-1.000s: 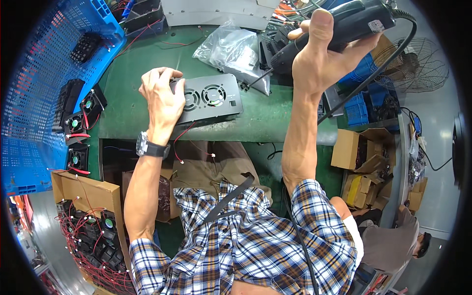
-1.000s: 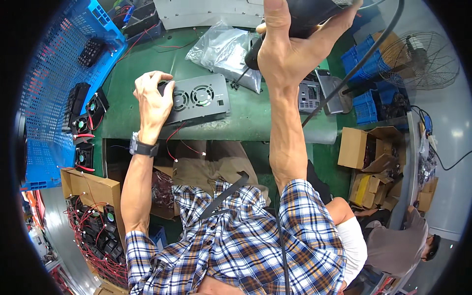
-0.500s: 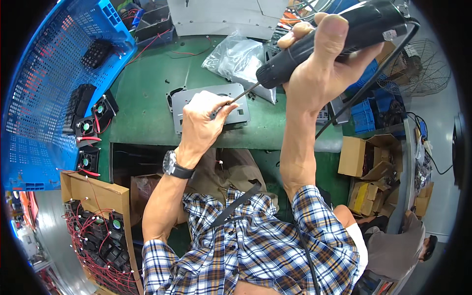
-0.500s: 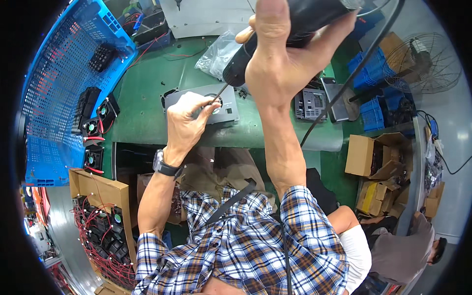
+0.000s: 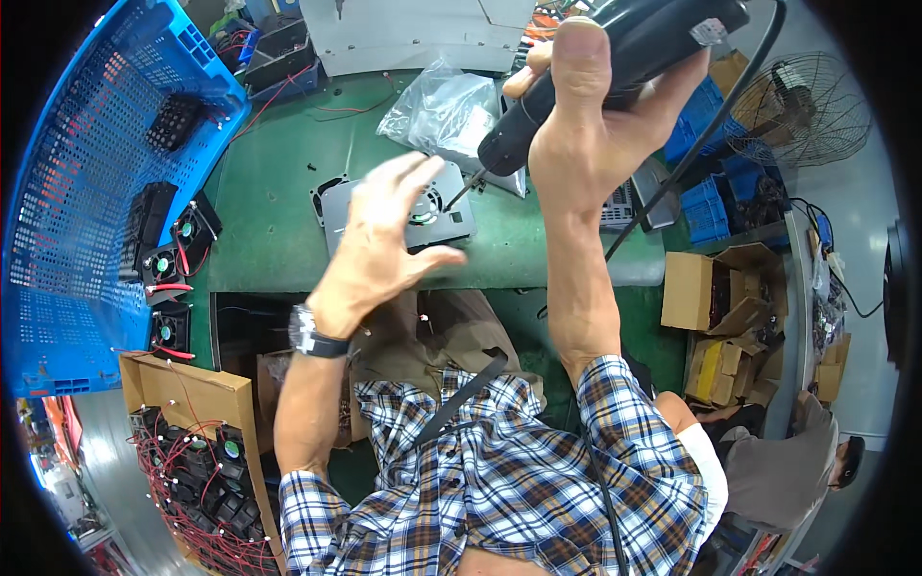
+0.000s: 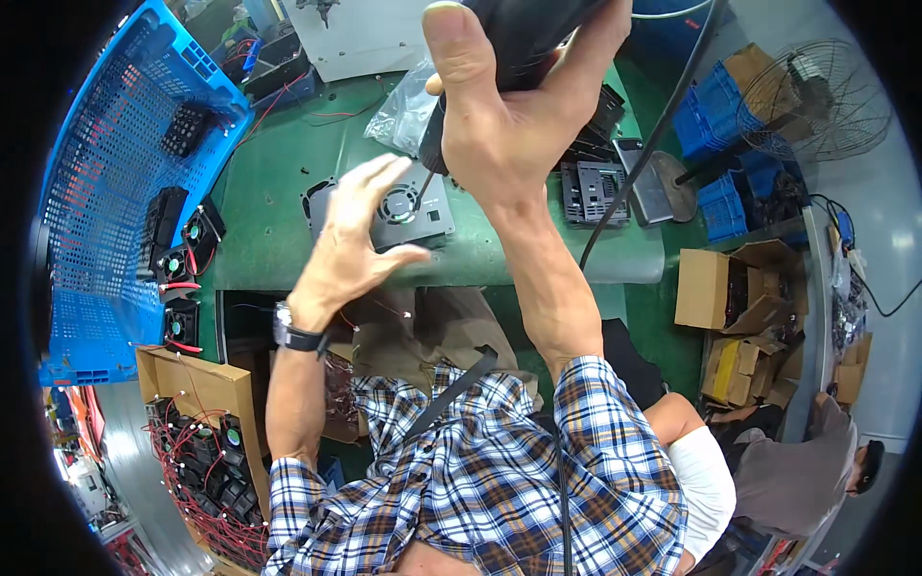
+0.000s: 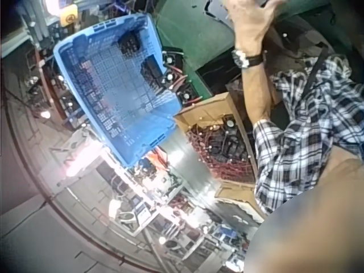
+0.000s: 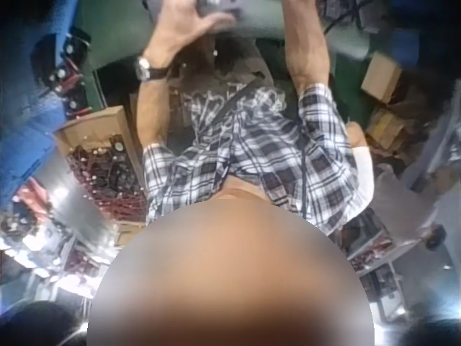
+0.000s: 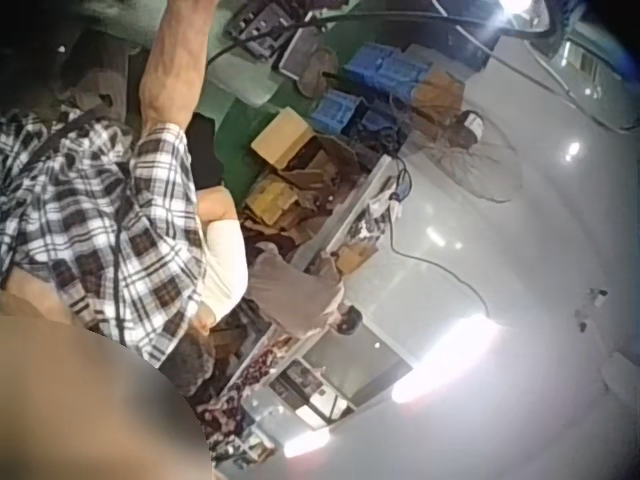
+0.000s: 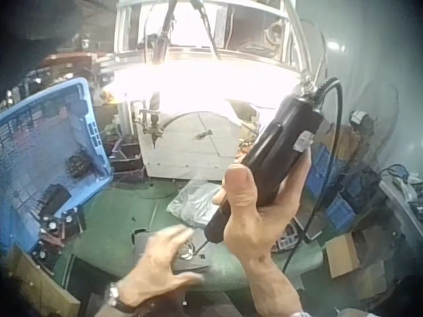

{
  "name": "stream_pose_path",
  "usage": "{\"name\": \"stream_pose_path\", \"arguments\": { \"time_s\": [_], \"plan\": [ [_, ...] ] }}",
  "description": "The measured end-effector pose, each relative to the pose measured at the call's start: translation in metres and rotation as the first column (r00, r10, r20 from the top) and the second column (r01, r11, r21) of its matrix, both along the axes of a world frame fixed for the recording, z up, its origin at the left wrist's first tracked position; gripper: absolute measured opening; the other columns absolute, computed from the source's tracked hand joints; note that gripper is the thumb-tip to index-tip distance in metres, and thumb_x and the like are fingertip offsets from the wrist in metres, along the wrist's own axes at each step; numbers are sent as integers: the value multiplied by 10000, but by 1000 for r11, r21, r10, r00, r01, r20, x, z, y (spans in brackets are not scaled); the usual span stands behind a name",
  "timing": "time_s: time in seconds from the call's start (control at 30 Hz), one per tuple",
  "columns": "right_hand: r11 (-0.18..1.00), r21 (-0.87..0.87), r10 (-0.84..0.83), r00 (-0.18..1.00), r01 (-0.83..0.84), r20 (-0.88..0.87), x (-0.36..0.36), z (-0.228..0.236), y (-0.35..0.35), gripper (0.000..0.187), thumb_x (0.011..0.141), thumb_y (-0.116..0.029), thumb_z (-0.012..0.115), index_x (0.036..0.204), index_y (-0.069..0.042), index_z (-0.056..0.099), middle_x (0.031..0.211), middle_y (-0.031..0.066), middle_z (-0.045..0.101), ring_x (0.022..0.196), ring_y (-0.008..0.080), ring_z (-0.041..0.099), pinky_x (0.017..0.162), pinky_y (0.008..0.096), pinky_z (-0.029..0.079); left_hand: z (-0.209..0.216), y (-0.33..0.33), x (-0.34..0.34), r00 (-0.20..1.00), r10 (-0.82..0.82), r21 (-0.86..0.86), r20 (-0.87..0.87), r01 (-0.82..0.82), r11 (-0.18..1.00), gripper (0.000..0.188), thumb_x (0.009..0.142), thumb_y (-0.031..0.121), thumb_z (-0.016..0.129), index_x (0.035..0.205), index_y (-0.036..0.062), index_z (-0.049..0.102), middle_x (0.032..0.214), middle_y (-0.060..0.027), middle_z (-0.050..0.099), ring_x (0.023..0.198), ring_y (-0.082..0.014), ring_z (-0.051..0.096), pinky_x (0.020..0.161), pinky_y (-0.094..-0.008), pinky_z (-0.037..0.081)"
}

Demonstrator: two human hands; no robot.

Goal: Assembling cooling fan units into a housing using an electric screwdriver on a production floor.

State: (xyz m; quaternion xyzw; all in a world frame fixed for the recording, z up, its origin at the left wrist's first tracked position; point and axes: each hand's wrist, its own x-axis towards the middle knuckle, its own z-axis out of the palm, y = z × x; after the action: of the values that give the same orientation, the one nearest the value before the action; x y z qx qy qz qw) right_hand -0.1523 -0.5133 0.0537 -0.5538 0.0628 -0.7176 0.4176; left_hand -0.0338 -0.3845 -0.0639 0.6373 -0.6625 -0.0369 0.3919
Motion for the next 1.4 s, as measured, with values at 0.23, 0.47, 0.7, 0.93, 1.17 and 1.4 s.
{"name": "stream_pose_path", "arguments": {
  "time_s": [0.23, 0.47, 0.7, 0.93, 1.17, 1.4],
  "plan": [
    [998, -25, -55, 998, 55, -1, 4, 2, -7, 806, 985, -234, 744, 1570, 11, 247, 905, 68, 624, 639, 105, 584, 538, 245, 509, -25, -2, 44, 941, -42, 250, 335, -46, 967, 1090, 673, 632, 866, 1483, 13, 480, 1394, -254, 502, 1388, -409, 445, 1225, -659, 201],
    [966, -206, 197, 958, -153, 210, 29, -4, -31, 771, 997, -244, 730, 1552, 20, 264, 936, 78, 626, 635, 102, 581, 541, 242, 503, -17, -6, 34, 946, -58, 185, 320, -2, 983, 978, 682, 542, 886, 1419, -3, 544, 1314, -261, 514, 1312, -428, 469, 1232, -614, 244],
    [991, -105, -90, 988, 77, -127, 24, -18, -20, 790, 983, -199, 745, 1566, 13, 256, 984, 55, 591, 665, 95, 569, 545, 235, 496, -21, -2, 36, 954, -49, 177, 297, -4, 984, 965, 688, 550, 878, 1409, -6, 556, 1311, -261, 512, 1303, -431, 470, 1235, -605, 251],
    [996, -92, -21, 987, 6, -162, 36, -34, -27, 842, 968, -154, 752, 1597, 2, 216, 1070, 65, 570, 746, 95, 555, 567, 223, 500, -17, -2, 33, 966, -62, 247, 252, -2, 969, 945, 666, 445, 913, 1445, 48, 556, 1374, -246, 488, 1343, -452, 443, 1251, -570, 262],
    [993, -112, 6, 988, -23, -153, 44, -43, -26, 856, 961, -127, 755, 1605, 7, 206, 1117, 64, 556, 771, 102, 543, 592, 221, 480, -21, 0, 35, 971, -64, 219, 229, 13, 976, 934, 695, 499, 891, 1408, -5, 558, 1337, -267, 500, 1313, -455, 457, 1231, -575, 287],
    [984, -146, 65, 970, -101, -234, 42, -48, -30, 858, 948, -91, 758, 1601, 28, 215, 1233, 104, 545, 882, 138, 578, 734, 250, 511, -26, -1, 35, 975, -43, 238, 216, -10, 971, 939, 685, 480, 904, 1426, 23, 553, 1371, -271, 485, 1327, -478, 445, 1209, -563, 320]
  ]
}}
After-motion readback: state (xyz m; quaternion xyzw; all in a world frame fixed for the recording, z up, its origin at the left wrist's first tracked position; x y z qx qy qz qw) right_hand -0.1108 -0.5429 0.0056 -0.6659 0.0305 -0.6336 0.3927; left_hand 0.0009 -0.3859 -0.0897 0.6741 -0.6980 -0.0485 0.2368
